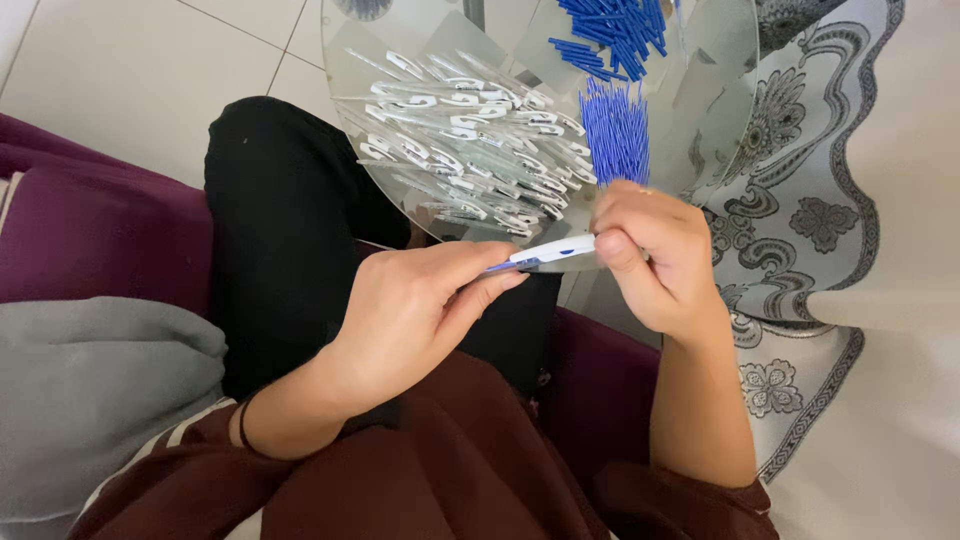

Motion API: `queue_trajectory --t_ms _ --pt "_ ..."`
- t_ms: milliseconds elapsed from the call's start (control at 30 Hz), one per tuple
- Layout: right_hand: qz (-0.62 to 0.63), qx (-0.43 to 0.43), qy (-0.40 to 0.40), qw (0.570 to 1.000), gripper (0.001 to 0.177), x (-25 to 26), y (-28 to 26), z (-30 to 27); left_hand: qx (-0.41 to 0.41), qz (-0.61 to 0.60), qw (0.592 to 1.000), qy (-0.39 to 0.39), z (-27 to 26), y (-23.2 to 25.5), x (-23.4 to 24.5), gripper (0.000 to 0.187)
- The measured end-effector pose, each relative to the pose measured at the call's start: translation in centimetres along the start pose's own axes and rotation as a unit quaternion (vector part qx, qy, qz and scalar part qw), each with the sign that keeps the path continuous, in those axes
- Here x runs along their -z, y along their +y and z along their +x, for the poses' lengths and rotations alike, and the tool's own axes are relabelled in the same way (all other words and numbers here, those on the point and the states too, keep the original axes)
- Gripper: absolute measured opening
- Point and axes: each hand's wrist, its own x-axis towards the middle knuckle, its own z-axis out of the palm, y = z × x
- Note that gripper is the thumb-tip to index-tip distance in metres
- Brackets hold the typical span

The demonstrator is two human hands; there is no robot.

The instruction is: The person assembles multiple pens by hand, inserting blue ink cartridges into white pen barrels and placing the finished items into a container.

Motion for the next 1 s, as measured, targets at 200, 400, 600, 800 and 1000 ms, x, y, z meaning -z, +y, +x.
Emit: queue_trajectory --t_ms 200,400,600,800,1000 --pt "0.131 -0.052 0.008 0.990 0.054 -0.7 -0.1 0.1 0.001 0.003 1.000 -0.003 -0.1 0.0 -0.1 0.015" --pt "0.122 -0.090 0.012 0.988 0.056 -0.8 -0.3 -0.2 -0.010 0.019 1.000 0.014 -0.1 -0.1 -0.2 0.018" --pt "0.148 -0.103 0.014 0.984 0.058 -0.7 -0.4 -0.1 -0.012 0.025 0.999 0.014 0.2 0.1 -0.2 0.016" --pt "0.100 -0.099 -0.011 0.990 0.058 0.1 0.1 -0.5 0.011 -0.003 1.000 -0.028 0.6 -0.1 0.0 0.014" --pt "0.052 -0.160 0.050 0.985 0.073 2.0 1.3 -1.5 0.020 -0.177 0.980 0.085 3.5 -7.4 0.2 0.027"
